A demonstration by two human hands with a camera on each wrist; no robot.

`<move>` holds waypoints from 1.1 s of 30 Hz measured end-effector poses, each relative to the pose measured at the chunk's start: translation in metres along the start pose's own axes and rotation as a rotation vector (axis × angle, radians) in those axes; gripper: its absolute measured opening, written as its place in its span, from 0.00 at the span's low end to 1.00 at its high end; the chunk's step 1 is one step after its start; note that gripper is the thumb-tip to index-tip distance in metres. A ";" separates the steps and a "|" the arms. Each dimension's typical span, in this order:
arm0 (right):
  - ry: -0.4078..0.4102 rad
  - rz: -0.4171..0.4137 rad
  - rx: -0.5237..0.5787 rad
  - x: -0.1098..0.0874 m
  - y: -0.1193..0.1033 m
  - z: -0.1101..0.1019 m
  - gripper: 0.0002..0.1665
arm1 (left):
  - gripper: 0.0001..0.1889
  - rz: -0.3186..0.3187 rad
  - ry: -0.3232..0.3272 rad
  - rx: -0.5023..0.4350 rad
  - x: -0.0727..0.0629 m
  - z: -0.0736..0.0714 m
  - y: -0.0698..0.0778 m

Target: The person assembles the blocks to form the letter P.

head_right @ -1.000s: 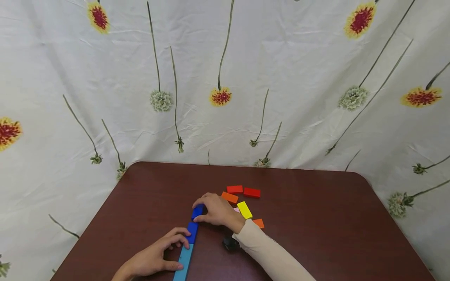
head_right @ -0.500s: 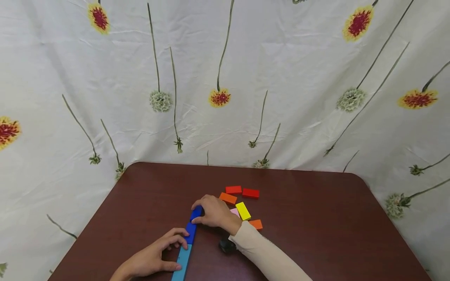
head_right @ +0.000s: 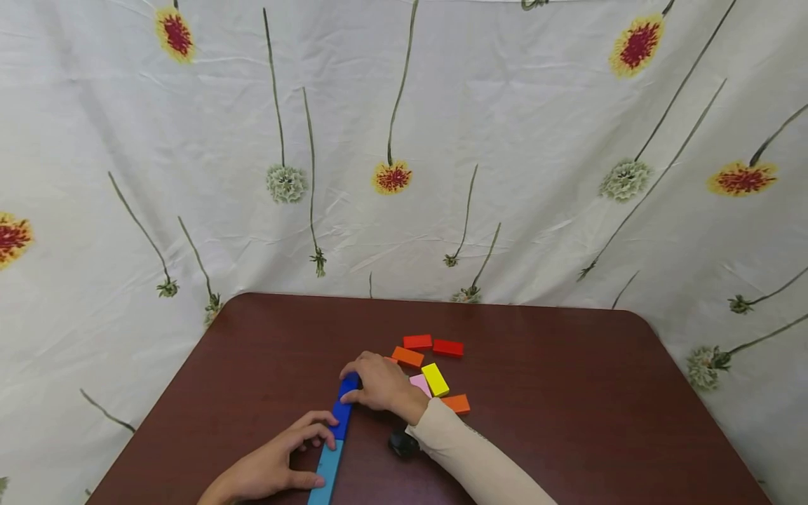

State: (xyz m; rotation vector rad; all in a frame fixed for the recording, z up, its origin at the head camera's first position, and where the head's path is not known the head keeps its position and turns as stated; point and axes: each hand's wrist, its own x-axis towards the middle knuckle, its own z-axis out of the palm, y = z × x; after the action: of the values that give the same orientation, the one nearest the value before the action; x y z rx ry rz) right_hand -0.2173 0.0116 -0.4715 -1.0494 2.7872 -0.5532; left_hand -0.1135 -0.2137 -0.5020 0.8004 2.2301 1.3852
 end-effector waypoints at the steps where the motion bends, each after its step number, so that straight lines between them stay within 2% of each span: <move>1: 0.001 -0.002 -0.007 0.000 0.000 0.000 0.23 | 0.16 0.000 0.002 0.000 0.000 0.000 0.000; 11: 0.016 0.008 -0.034 0.002 -0.005 0.002 0.20 | 0.16 0.010 0.012 0.009 -0.001 -0.001 0.001; 18: 0.013 0.033 -0.017 0.001 -0.005 0.003 0.20 | 0.15 -0.023 0.002 -0.004 0.000 -0.001 0.001; 24: 0.005 0.040 -0.011 0.000 -0.005 0.003 0.20 | 0.15 -0.019 0.001 -0.003 0.000 0.000 0.002; 29: 0.003 0.035 0.010 -0.001 -0.004 -0.006 0.21 | 0.15 -0.039 -0.002 -0.008 0.000 -0.001 0.004; 33: 0.021 0.040 0.053 -0.006 0.006 -0.018 0.22 | 0.15 -0.040 0.003 -0.008 -0.001 0.000 0.003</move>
State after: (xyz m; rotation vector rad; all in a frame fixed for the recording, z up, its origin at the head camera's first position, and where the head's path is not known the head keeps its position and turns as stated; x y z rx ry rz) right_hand -0.2208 0.0254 -0.4570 -0.9810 2.7881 -0.6333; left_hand -0.1118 -0.2132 -0.4988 0.7475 2.2286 1.3771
